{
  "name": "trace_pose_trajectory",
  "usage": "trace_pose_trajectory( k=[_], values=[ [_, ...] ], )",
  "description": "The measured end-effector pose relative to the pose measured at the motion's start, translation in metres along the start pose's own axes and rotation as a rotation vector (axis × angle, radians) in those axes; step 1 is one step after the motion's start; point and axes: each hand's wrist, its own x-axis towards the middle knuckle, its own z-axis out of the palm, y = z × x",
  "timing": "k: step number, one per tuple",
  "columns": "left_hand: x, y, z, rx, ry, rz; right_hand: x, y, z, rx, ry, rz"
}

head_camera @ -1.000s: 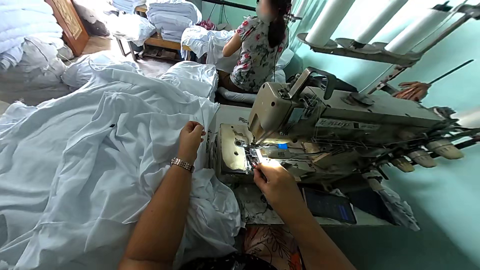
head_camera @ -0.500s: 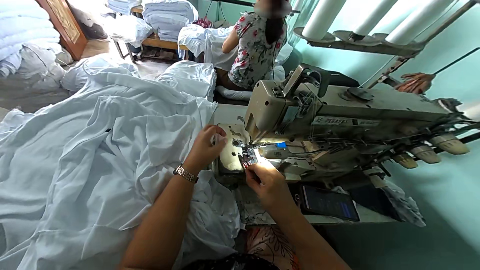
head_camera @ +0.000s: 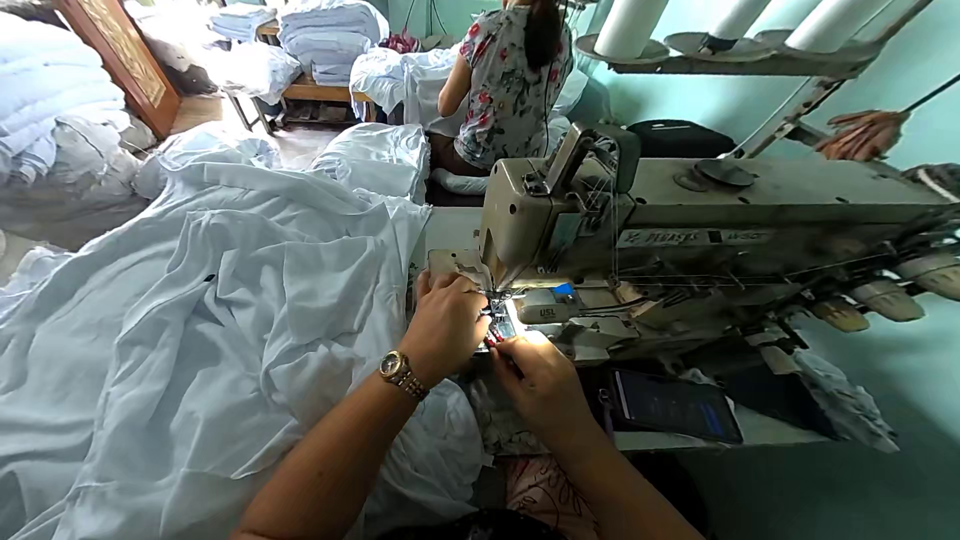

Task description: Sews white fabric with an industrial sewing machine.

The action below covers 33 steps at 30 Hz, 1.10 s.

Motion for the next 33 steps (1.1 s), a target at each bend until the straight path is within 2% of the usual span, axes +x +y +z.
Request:
trace_pose_trajectory(
  k=[6,9,13,18,21,23,27,29,31,33],
  values=[
    [0.015,0.01,0.0,0.189,-0.07,0.034,0.005,-0.003,-0.003,-0.049,-0.05,-0.017],
    [0.022,0.01,-0.004,0.21,-0.173,0.017,-0.001,-0.001,-0.006,-0.053,-0.038,-0.01],
    [0.031,0.0,-0.007,0.253,-0.156,0.041,-0.006,-0.006,-0.015,-0.021,-0.052,-0.004],
    [0.044,-0.025,-0.015,0.264,-0.156,-0.073,-0.018,-0.007,-0.027,0.23,-0.041,-0.029],
    [0.041,-0.046,-0.015,0.198,-0.028,-0.169,-0.037,0.0,-0.031,0.462,-0.047,-0.01],
    [0.038,-0.06,-0.014,0.16,0.046,-0.254,-0.056,0.008,-0.028,0.619,-0.079,0.12],
    [0.033,-0.077,-0.011,0.069,0.084,-0.387,-0.088,0.017,-0.018,0.923,-0.18,0.614],
    [0.026,-0.07,-0.011,-0.076,0.159,-0.34,-0.093,0.024,-0.013,0.992,-0.213,0.749],
    [0.021,-0.061,-0.011,-0.205,0.184,-0.183,-0.093,0.027,-0.009,1.039,-0.213,0.759],
    [0.017,-0.053,-0.003,-0.265,0.058,-0.091,-0.095,0.029,-0.009,1.086,-0.248,0.748]
  ],
)
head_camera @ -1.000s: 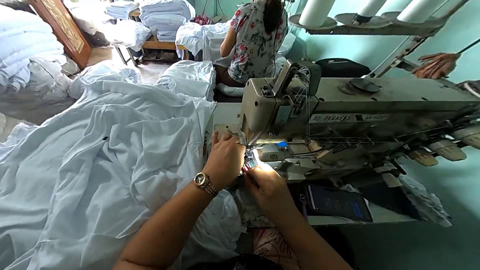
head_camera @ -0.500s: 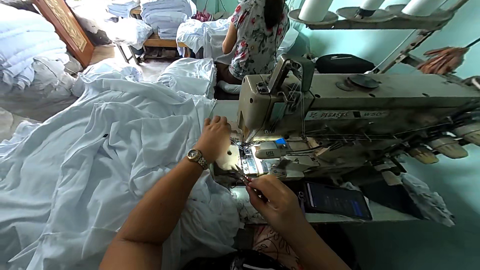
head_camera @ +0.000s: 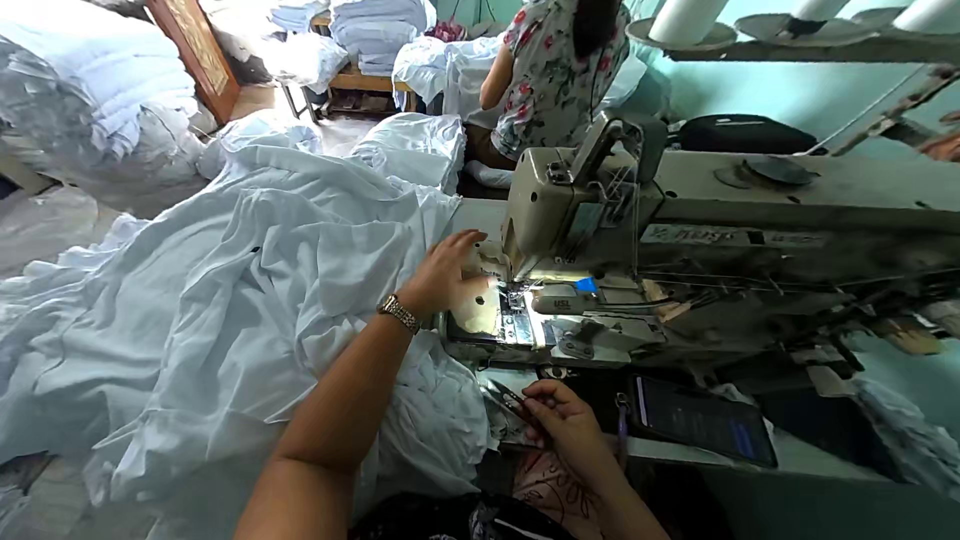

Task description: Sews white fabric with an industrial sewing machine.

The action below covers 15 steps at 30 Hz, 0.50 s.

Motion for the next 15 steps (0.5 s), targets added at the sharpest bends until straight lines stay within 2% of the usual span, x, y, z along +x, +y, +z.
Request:
trace_pose_trajectory(
  k=[2,5,7,11,15],
  values=[
    [0.005,-0.007,0.011,-0.03,-0.063,-0.046,0.002,0.0,-0.007,0.049,-0.08,0.009],
    [0.012,-0.028,0.007,-0.095,0.067,-0.213,0.006,0.001,-0.013,0.152,-0.166,0.009],
    [0.012,-0.036,0.005,0.004,0.137,-0.26,0.006,0.002,-0.015,0.188,-0.193,-0.001],
    [0.009,-0.039,0.008,0.11,0.12,-0.342,0.007,0.003,-0.017,0.231,-0.245,-0.021],
    [-0.003,-0.017,-0.021,0.04,0.19,-0.268,0.009,0.004,-0.02,0.313,-0.292,0.004]
  ],
)
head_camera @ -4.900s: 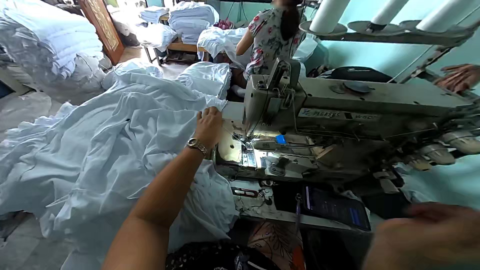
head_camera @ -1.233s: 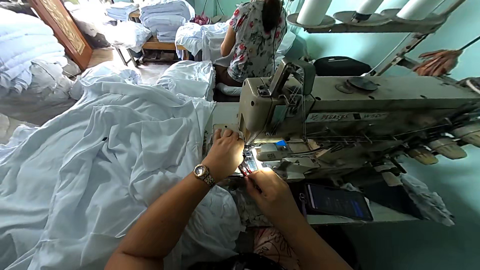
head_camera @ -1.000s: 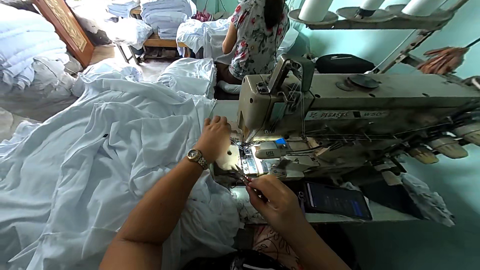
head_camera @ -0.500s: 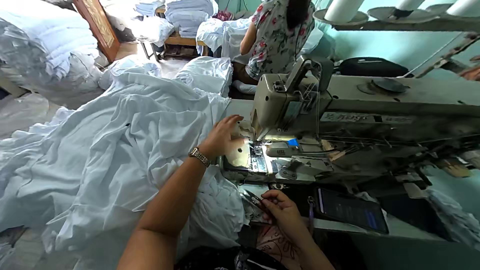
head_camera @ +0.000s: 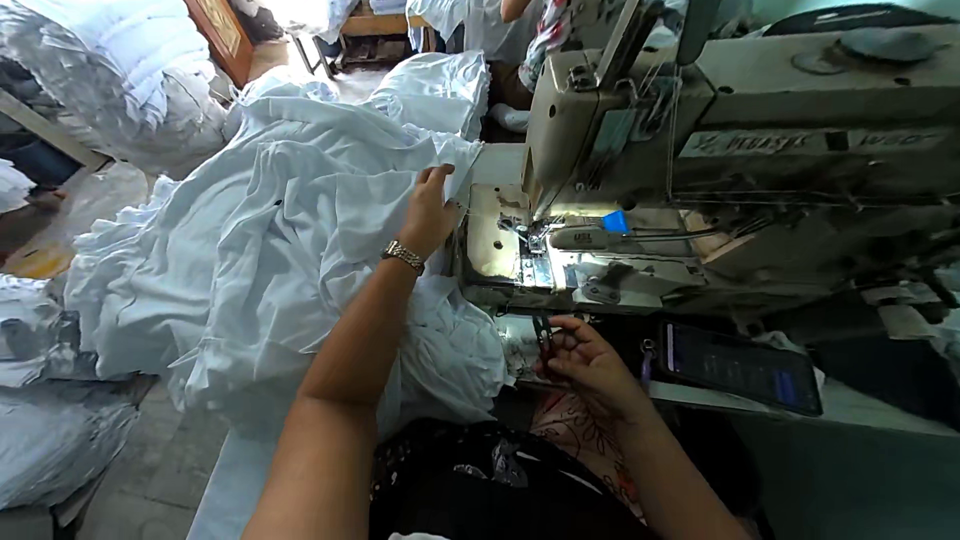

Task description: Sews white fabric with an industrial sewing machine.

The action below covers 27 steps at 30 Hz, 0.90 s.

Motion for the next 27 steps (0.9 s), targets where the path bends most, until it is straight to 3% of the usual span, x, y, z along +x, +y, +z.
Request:
trace_pose_trajectory(
  k=[5,8,11,13,16,19,21,24,27],
  values=[
    [-0.078,0.006,-0.056,0.051,0.167,0.093,-0.002,0.006,-0.011,-0.041,-0.079,-0.041],
    [-0.152,-0.008,-0.085,0.113,0.322,0.024,-0.003,0.011,-0.013,-0.041,-0.097,-0.082],
    [-0.206,-0.024,-0.097,0.123,0.451,-0.023,-0.002,0.007,0.001,-0.088,-0.01,-0.066],
    [-0.225,-0.024,-0.091,0.084,0.468,0.014,0.0,0.0,0.021,-0.311,0.102,-0.015],
    [-0.23,-0.003,-0.067,0.046,0.413,0.152,0.011,-0.003,0.047,-0.832,0.186,0.048],
    [-0.216,0.02,-0.037,-0.062,0.271,0.314,0.024,0.002,0.059,-1.073,0.178,0.104],
    [-0.204,0.027,-0.018,-0.089,0.154,0.391,0.029,0.002,0.061,-1.114,0.143,0.131],
    [-0.188,0.032,0.0,-0.054,0.025,0.439,0.024,-0.006,0.059,-1.088,0.138,-0.032],
    [-0.18,0.034,0.005,-0.042,0.017,0.423,0.012,-0.017,0.054,-1.007,0.202,-0.13]
  ],
)
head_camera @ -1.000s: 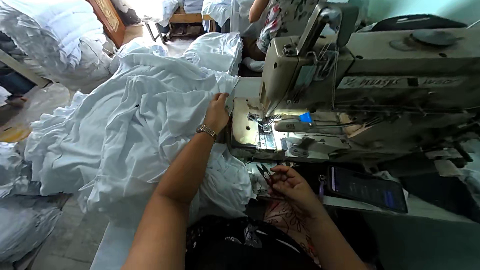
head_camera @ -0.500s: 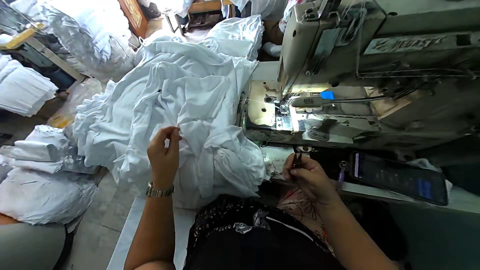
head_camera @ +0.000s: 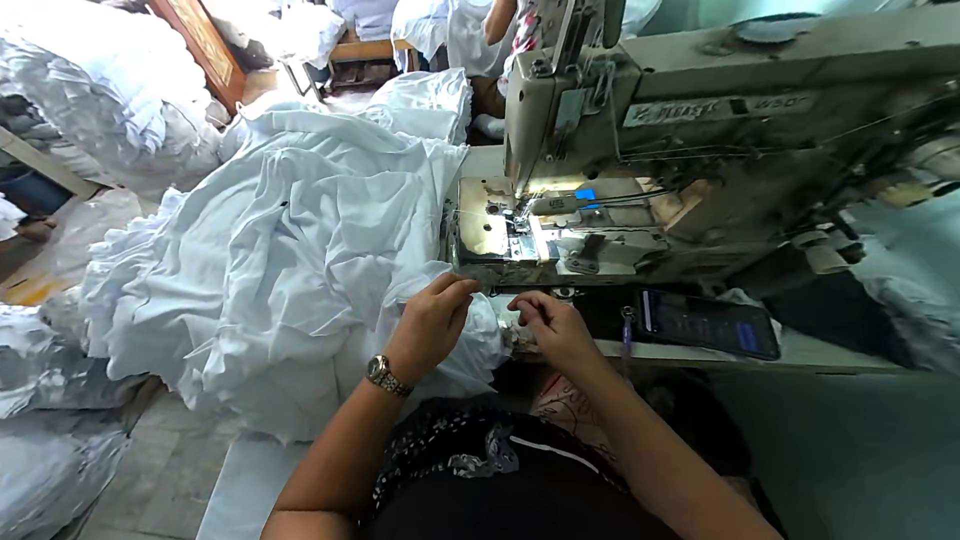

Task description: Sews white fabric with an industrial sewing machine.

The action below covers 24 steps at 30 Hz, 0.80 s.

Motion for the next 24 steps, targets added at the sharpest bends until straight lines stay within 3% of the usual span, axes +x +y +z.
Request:
trace_pose_trajectory(
  k=[4,10,14,19,22,24],
  values=[
    [0.005,-0.001,0.007,-0.008,-0.011,-0.051,-0.009,0.009,-0.013,0.108,0.159,0.015],
    [0.017,-0.008,0.034,0.268,-0.595,-0.096,-0.017,0.015,-0.013,0.264,0.201,0.136],
    [0.023,-0.008,0.044,0.392,-0.695,-0.099,-0.017,0.013,0.002,0.219,0.106,0.105],
    [0.03,0.003,0.02,0.227,-0.523,-0.091,-0.012,-0.01,0.022,0.104,-0.081,0.14],
    [0.039,0.02,-0.018,0.226,-0.388,-0.076,-0.011,-0.024,0.026,0.015,-0.096,0.015],
    [0.043,0.035,-0.044,0.369,-0.195,0.027,-0.005,-0.032,0.021,0.031,-0.067,-0.098]
  ],
)
